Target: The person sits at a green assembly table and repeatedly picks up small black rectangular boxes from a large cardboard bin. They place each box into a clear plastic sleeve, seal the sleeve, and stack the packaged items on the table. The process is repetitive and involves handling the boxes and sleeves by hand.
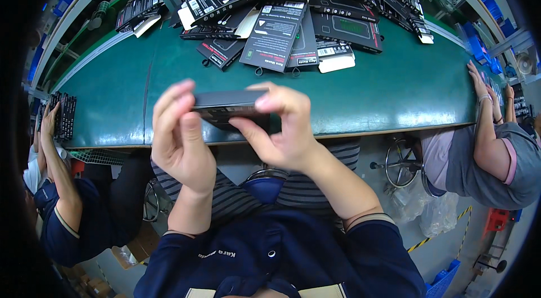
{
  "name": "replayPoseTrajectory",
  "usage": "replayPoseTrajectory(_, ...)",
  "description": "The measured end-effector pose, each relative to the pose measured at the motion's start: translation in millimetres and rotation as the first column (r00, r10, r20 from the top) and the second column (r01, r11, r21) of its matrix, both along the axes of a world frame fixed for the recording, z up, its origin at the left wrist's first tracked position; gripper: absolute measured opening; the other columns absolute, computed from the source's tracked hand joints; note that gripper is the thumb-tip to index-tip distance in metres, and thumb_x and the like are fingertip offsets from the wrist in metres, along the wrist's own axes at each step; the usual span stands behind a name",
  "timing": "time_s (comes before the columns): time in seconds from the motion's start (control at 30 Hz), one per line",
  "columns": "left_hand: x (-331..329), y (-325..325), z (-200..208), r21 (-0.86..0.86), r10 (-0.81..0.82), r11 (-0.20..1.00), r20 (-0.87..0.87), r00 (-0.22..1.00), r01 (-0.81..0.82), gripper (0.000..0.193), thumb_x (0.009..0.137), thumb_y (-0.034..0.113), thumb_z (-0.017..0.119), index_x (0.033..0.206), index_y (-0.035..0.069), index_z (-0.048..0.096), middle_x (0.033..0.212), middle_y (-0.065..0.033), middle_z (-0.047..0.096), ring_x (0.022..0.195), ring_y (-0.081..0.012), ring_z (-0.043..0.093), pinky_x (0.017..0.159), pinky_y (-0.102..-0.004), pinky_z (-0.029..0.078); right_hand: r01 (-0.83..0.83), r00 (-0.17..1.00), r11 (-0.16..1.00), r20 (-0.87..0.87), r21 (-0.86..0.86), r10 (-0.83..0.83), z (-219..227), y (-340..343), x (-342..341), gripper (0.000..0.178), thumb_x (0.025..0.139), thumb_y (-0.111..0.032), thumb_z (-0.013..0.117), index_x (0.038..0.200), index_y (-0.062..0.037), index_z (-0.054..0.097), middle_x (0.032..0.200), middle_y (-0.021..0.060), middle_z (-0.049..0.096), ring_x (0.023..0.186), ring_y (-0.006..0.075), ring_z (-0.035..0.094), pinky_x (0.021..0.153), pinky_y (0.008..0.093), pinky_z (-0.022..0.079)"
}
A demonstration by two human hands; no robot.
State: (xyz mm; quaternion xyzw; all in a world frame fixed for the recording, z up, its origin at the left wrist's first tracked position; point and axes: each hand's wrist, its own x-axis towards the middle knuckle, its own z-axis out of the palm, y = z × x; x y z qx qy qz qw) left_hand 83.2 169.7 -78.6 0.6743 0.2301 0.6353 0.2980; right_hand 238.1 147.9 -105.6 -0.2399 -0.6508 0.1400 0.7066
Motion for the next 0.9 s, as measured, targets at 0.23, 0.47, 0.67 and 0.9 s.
replayPoseTrajectory(0.23, -37.7, -10.4, 18.2, -0.580, -0.087, 0.800, 0.136, 0.987, 0.151, 0.093, 0.085, -0.010, 0.062, 0.161, 0.003, 0.009, 0.158, -0.0199, 0.032, 0.141, -0.0252, 0.039, 0.115, -0.0359, 0.032, -0.002, 0.811, 1.000, 0.585, -0.012, 0.009, 14.9, -19.5, -6.9, 0.017, 0.073, -0.015, 0.078, 0.076, -0.0081, 0.063, 0.117, 0.0113, 0.068, 0.119, 0.0338, 0.060, 0.100, 0.0521, 0.048)
replayPoseTrajectory(0.47, -128.9, 53.2, -4.2, -0.190, 0.387, 0.719, -0.689, 0.612, -0.668, 0.050, 0.092, 0.005, 0.068, 0.139, -0.003, 0.055, 0.136, -0.0228, 0.057, 0.124, -0.0291, 0.055, 0.105, -0.0402, 0.043, 0.746, 0.098, 0.613, 0.867, 0.261, -0.488, 21.3, 28.0, 69.9, 0.048, 0.081, 0.000, 0.065, 0.125, -0.0185, 0.066, 0.147, 0.0070, 0.049, 0.143, 0.0363, 0.036, 0.118, 0.0590, 0.022)
replayPoseTrajectory(0.67, -25.5, 27.3, 5.0, 0.055, 0.345, 0.914, -0.628, 0.698, -0.403, 0.036, 0.096, 0.017, 0.064, 0.128, -0.001, 0.063, 0.138, -0.0228, 0.056, 0.127, -0.0378, 0.055, 0.109, -0.0428, 0.039, 0.618, 0.230, 0.733, 0.825, 0.286, -0.516, 14.8, 8.7, 55.4, 0.025, 0.085, -0.020, 0.067, 0.108, -0.0140, 0.069, 0.118, 0.0046, 0.065, 0.129, 0.0285, 0.052, 0.114, 0.0620, 0.027)
replayPoseTrajectory(0.9, 23.1, 0.8, -4.3, 0.137, 0.234, 0.966, -0.824, 0.516, -0.220, 0.084, 0.075, 0.037, 0.084, 0.143, 0.003, 0.049, 0.137, -0.0290, 0.049, 0.118, -0.0421, 0.052, 0.101, -0.0498, 0.042, 0.463, 0.639, 0.880, 0.728, -0.106, -0.248, 5.7, -38.2, 72.7, 0.023, 0.073, -0.019, 0.082, 0.083, -0.0047, 0.067, 0.107, 0.0112, 0.065, 0.106, 0.0318, 0.064, 0.089, 0.0411, 0.051)
